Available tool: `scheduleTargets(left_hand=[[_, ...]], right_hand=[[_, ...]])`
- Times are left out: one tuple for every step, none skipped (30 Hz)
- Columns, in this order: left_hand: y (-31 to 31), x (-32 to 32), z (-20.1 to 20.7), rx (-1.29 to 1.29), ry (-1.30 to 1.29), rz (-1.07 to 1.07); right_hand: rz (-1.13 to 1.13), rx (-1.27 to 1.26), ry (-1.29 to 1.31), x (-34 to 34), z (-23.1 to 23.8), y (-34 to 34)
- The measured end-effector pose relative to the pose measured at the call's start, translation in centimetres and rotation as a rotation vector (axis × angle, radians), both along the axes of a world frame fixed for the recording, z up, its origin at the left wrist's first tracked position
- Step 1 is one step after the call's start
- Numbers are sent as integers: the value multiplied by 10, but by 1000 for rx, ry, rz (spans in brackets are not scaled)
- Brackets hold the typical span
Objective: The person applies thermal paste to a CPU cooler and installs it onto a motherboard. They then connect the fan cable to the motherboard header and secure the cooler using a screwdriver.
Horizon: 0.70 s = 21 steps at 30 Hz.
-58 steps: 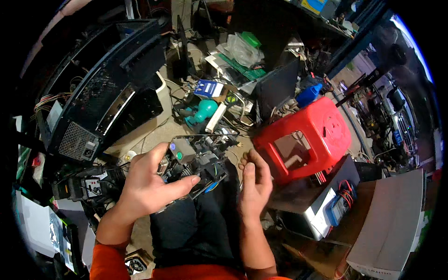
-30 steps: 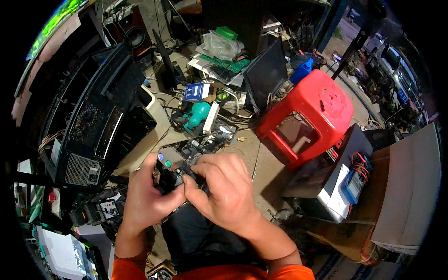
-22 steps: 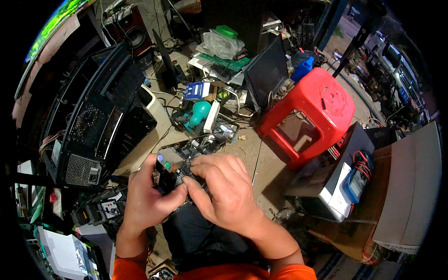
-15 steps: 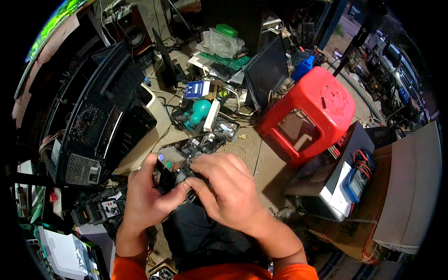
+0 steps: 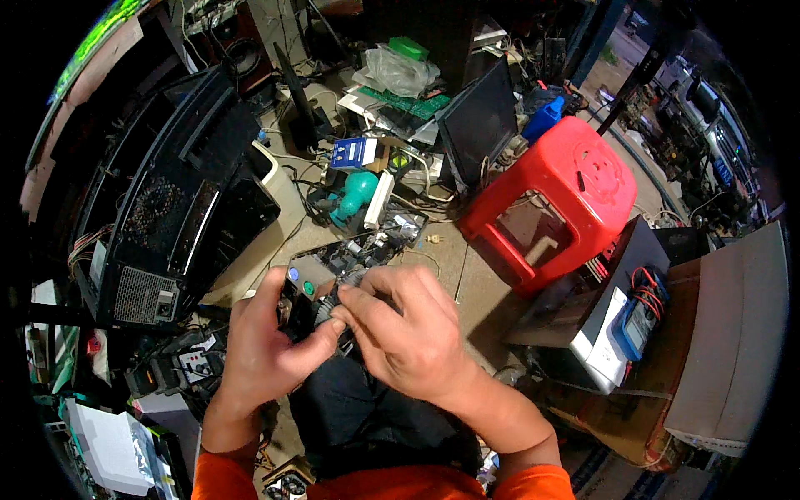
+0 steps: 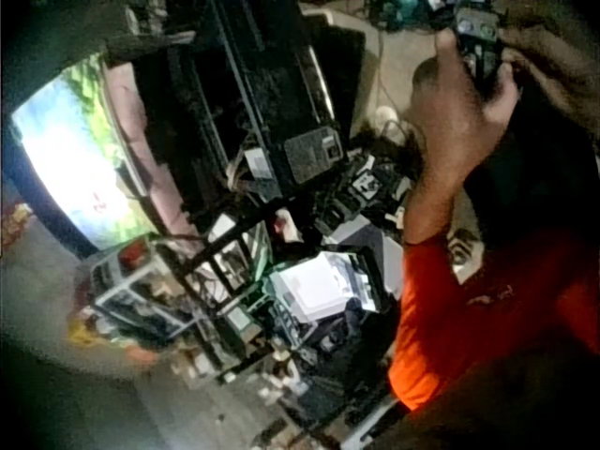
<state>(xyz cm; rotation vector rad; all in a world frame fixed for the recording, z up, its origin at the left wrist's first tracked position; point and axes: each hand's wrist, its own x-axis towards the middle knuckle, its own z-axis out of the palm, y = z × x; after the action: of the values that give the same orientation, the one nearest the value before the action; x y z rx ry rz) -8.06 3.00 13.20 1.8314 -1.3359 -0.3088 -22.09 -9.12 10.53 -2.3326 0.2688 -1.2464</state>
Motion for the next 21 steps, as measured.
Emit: scheduleTargets(left_hand=[[0,0,0,7,-29,2],[1,0,1,37,-13,10],[2,0,2,62,33,19],[2,1,2,58,-9,12],[2,1,2,49,-19,7],[2,1,2,44,-2,7],[1,2,2,25,-32,-3],[1,2,2,11,-34,-7],[1,2,2,-4,-36,-13],[1,2,3,23,-12,8],[2,2,4,49,12,28],[3,2,5,82,74,46],[4,3,5,81,33,36],[4,3,6,85,30,24],[4,3,6,88,61,21],[4,3,6,76,19,10],[3,3,5,65,11,6],[2,3,4,77,58,7],[1,2,2,43,-9,0],[1,2,1,35,-21,-1],[1,3,0,31,13,-4]], right_hand=[[-2,-19,1,0,0,0],[1,-28,-3,1,0,-1],[5,-37,-7,2,0,-2],[12,-50,-3,3,0,-3],[19,-63,1,4,-1,-4],[27,-76,4,4,-1,-5],[38,-79,7,5,-2,-6],[50,-82,10,7,-3,-7],[64,-84,7,7,-3,-8],[68,-81,14,8,-3,-9],[76,-77,15,8,-2,-10],[84,-73,16,9,-2,-11],[92,-108,22,8,0,-12],[100,-143,28,5,1,-14],[108,-179,35,3,3,-16],[120,-216,38,2,4,-18],[131,-253,43,1,4,-20],[144,-286,42,1,4,-21],[140,-283,50,0,4,-21],[139,-274,53,1,3,-21],[140,-262,53,2,3,-20]])
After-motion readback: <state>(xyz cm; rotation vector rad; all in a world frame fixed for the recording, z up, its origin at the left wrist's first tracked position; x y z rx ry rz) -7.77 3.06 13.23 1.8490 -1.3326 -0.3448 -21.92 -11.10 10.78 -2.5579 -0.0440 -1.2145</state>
